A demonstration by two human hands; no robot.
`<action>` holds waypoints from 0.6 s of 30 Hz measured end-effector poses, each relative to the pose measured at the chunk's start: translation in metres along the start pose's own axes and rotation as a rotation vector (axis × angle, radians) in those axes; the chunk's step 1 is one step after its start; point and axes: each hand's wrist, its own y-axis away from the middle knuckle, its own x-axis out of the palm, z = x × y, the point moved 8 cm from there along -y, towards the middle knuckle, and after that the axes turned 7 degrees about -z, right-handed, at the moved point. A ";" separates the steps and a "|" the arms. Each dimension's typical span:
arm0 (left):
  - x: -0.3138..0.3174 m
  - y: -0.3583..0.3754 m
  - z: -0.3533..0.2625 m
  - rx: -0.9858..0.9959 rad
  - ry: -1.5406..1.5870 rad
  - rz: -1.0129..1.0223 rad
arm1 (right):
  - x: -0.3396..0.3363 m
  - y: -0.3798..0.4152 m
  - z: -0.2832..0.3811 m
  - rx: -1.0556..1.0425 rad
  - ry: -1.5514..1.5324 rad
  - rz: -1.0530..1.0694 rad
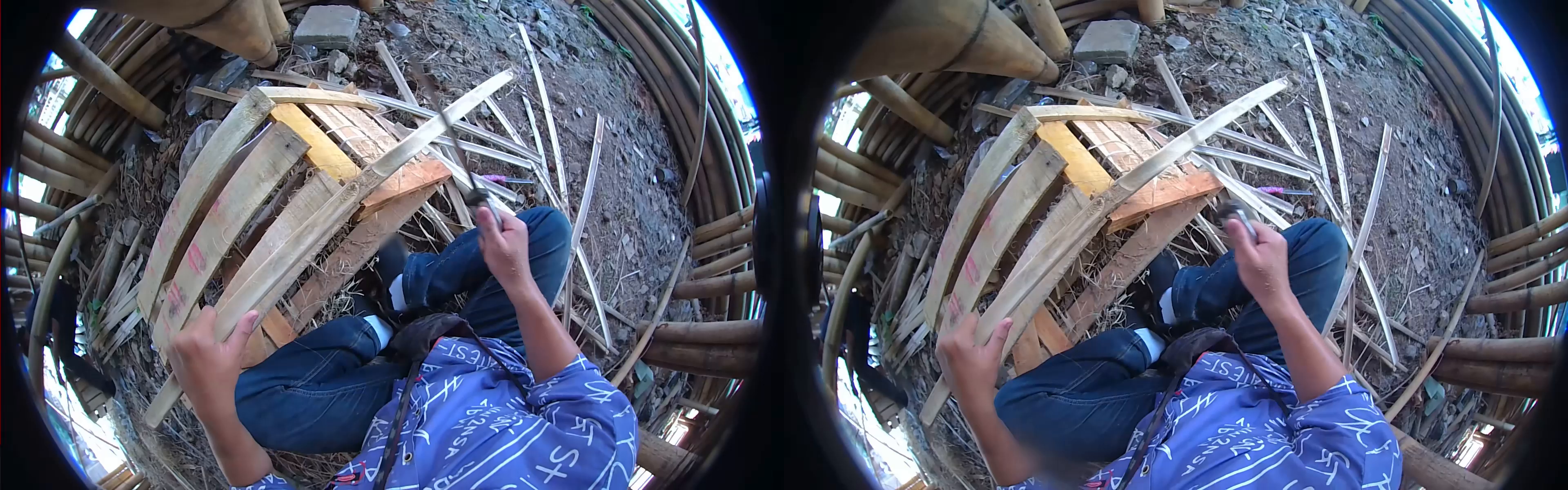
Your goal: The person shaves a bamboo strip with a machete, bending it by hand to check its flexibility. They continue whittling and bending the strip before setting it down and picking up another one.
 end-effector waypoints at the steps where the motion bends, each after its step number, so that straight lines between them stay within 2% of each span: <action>1: -0.001 -0.001 0.000 0.001 -0.010 -0.008 | 0.013 0.002 0.007 -0.008 -0.026 0.052; 3: -0.002 0.000 -0.001 0.027 -0.031 -0.034 | 0.037 0.005 0.026 -0.082 0.108 0.162; 7: -0.006 0.001 0.002 0.047 -0.042 -0.076 | 0.049 -0.001 0.048 -0.337 0.502 0.140; 9: -0.007 0.002 0.003 0.059 -0.040 -0.091 | 0.046 -0.008 0.042 -0.375 0.522 0.121; 11: -0.008 0.001 0.003 0.062 -0.049 -0.073 | 0.031 -0.026 0.026 -0.214 0.572 0.046; 13: -0.010 0.002 0.003 0.072 -0.053 -0.091 | 0.007 -0.054 0.001 -0.174 0.583 -0.062; 15: -0.012 0.002 0.003 0.073 -0.062 -0.117 | -0.021 -0.080 -0.036 -0.123 0.508 -0.190; 17: -0.013 -0.001 -0.002 0.113 -0.051 -0.133 | -0.040 -0.081 -0.040 -0.085 0.468 -0.226; 18: -0.010 0.001 0.001 0.094 -0.058 -0.129 | -0.048 -0.081 -0.051 -0.001 0.402 -0.242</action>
